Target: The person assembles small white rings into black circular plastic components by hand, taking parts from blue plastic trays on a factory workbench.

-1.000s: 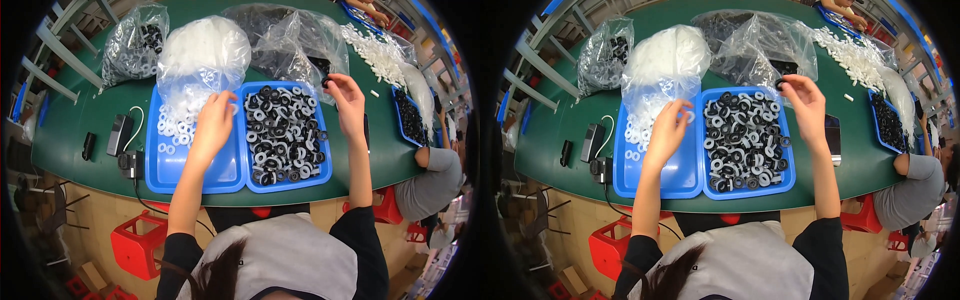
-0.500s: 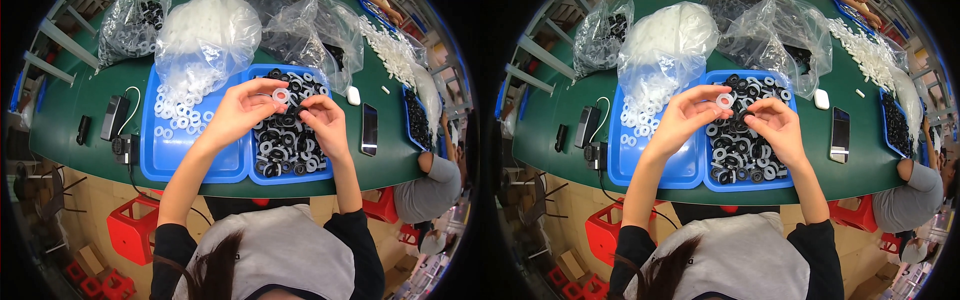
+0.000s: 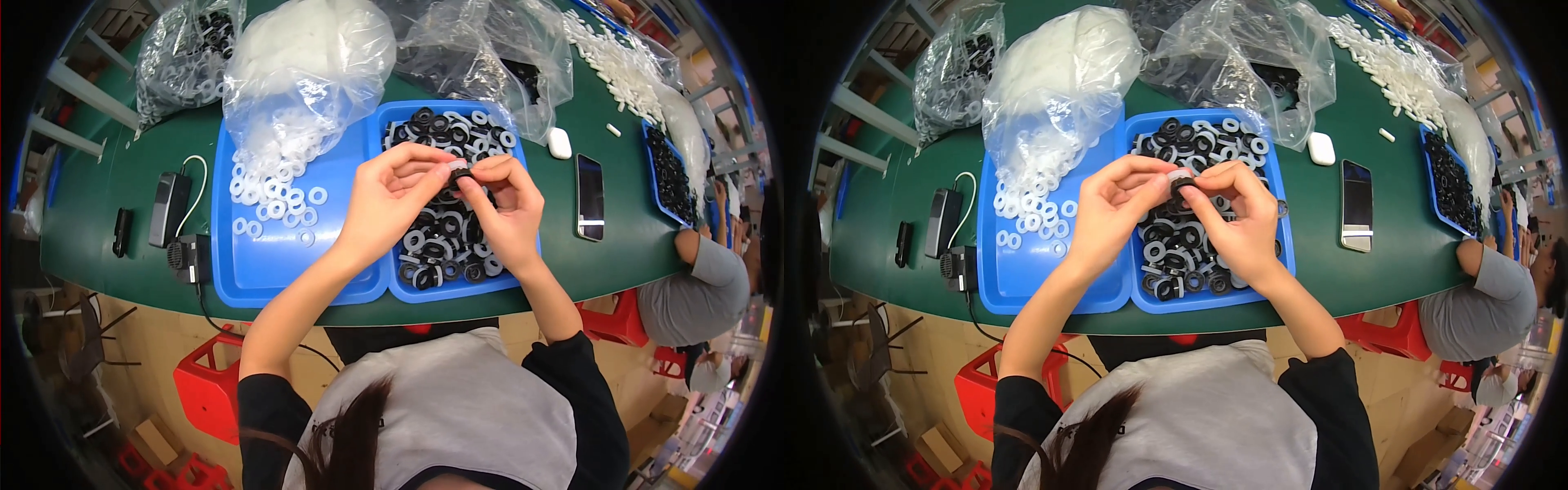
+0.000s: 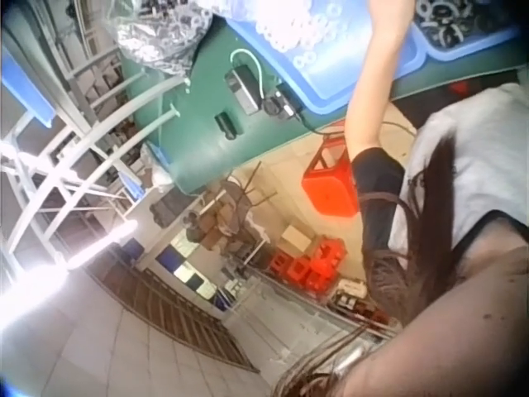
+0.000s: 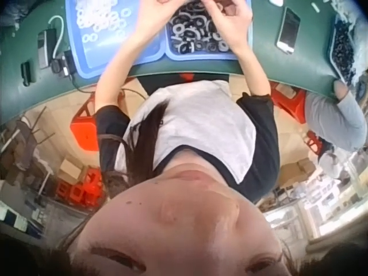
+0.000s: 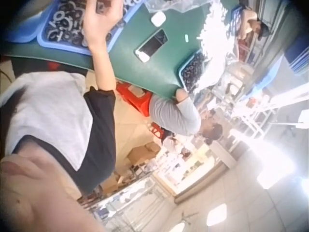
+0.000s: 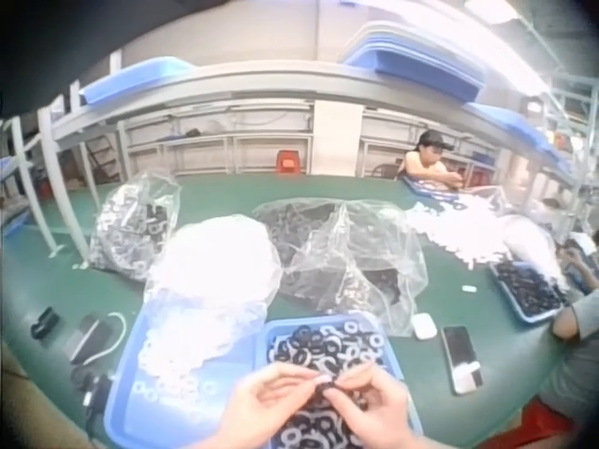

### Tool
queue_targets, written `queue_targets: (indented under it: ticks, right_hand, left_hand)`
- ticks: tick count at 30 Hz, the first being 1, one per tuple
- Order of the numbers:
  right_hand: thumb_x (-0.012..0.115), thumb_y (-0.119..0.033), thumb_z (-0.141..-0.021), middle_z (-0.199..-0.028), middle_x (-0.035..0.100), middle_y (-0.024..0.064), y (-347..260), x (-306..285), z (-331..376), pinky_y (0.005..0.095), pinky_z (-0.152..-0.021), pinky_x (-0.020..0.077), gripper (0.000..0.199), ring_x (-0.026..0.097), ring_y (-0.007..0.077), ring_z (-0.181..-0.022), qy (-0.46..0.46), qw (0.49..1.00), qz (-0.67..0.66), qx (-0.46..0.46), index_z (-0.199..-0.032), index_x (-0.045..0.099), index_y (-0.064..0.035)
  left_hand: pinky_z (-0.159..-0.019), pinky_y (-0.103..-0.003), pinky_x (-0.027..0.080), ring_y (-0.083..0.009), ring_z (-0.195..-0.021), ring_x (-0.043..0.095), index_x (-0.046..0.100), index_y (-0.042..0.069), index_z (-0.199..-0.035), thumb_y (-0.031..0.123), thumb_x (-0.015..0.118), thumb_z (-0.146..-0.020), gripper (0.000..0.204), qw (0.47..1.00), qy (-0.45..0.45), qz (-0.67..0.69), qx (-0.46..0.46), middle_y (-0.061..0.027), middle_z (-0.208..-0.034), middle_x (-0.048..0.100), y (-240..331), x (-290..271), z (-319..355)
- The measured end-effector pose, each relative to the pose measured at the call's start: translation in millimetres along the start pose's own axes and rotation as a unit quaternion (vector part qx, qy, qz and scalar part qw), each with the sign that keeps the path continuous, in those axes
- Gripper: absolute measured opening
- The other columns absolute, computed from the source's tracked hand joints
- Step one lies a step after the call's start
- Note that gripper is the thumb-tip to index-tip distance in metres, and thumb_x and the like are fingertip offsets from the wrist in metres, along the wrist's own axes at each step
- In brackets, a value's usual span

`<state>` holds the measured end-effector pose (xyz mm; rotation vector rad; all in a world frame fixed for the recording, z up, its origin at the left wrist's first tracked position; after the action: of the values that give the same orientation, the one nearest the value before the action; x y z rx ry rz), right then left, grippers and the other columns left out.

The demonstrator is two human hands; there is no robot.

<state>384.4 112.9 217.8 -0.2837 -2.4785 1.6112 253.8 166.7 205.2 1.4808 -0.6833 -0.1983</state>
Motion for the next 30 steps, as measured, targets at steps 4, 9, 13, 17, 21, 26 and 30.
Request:
queue_targets:
  ticks: [4,9,13,17,21,26,30]
  right_hand:
    - [0.064,0.010,-0.082,-0.092,0.057,0.0089,-5,0,0,0.0240,-0.073,0.0525,0.015,0.060,0.0132,-0.083,-0.024,0.998,0.032,-0.049,-0.086,0.052,0.0008]
    - [0.058,0.007,-0.087,-0.093,0.057,0.0097,4,0,9,0.0240,-0.072,0.0515,0.017,0.058,0.0126,-0.085,-0.022,1.000,-0.015,-0.016,-0.093,0.045,-0.0018]
    - [0.056,0.005,-0.090,-0.096,0.057,0.0109,10,3,19,0.0255,-0.066,0.0533,0.016,0.061,0.0147,-0.081,0.004,0.997,-0.083,-0.006,-0.097,0.042,-0.0015]
    - [0.053,0.003,-0.092,-0.094,0.059,0.0124,17,4,26,0.0266,-0.066,0.0539,0.018,0.064,0.0159,-0.077,0.031,0.993,-0.110,0.006,-0.102,0.039,-0.0012]
    - [0.054,0.004,-0.091,-0.090,0.061,0.0121,7,4,25,0.0277,-0.068,0.0539,0.020,0.066,0.0160,-0.081,0.010,0.998,-0.055,-0.005,-0.102,0.038,-0.0014]
    - [0.056,0.005,-0.089,-0.088,0.059,0.0108,-5,6,20,0.0280,-0.068,0.0532,0.019,0.066,0.0158,-0.078,-0.014,0.999,0.041,-0.017,-0.099,0.041,0.0001]
    - [0.058,-0.001,-0.089,-0.074,0.058,0.0126,-10,9,19,0.0316,-0.056,0.0484,0.016,0.064,0.0220,-0.066,-0.034,0.982,0.178,-0.056,-0.094,0.043,0.0001]
  left_hand:
    - [-0.090,-0.030,0.052,-0.0190,-0.101,0.063,0.057,-0.005,-0.106,-0.002,0.067,-0.084,0.024,0.999,-0.023,0.046,0.016,-0.0165,-0.111,0.063,1,8,3]
    - [-0.092,-0.032,0.053,-0.0210,-0.104,0.062,0.056,-0.005,-0.100,-0.006,0.066,-0.083,0.020,0.997,-0.034,0.070,0.025,-0.0199,-0.112,0.062,-6,16,1]
    - [-0.090,-0.032,0.053,-0.0220,-0.108,0.060,0.053,-0.003,-0.101,-0.006,0.062,-0.085,0.018,0.994,-0.046,0.094,0.031,-0.0226,-0.120,0.058,-12,18,3]
    - [-0.088,-0.033,0.053,-0.0252,-0.113,0.057,0.049,0.001,-0.105,-0.004,0.058,-0.089,0.019,0.991,-0.063,0.115,0.026,-0.0242,-0.124,0.055,-16,24,6]
    - [-0.088,-0.032,0.053,-0.0254,-0.113,0.057,0.049,0.002,-0.105,-0.003,0.056,-0.090,0.018,0.991,-0.062,0.111,0.046,-0.0237,-0.125,0.055,-13,27,8]
    - [-0.087,-0.030,0.051,-0.0204,-0.108,0.059,0.051,-0.002,-0.120,0.000,0.056,-0.091,0.030,0.999,-0.023,-0.003,0.035,-0.0192,-0.120,0.058,-13,23,7]
    - [-0.086,-0.028,0.050,-0.0181,-0.102,0.061,0.057,-0.003,-0.115,0.002,0.059,-0.091,0.025,0.996,0.009,-0.061,0.060,-0.0143,-0.113,0.062,-11,14,8]
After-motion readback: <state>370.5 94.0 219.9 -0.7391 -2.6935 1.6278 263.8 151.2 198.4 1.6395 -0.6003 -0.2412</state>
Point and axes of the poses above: each hand's wrist, its own z-axis away from the middle knuckle, its own x-axis out of the palm, y = z × x, the point moved 9 cm from there along -z, towards the middle knuckle
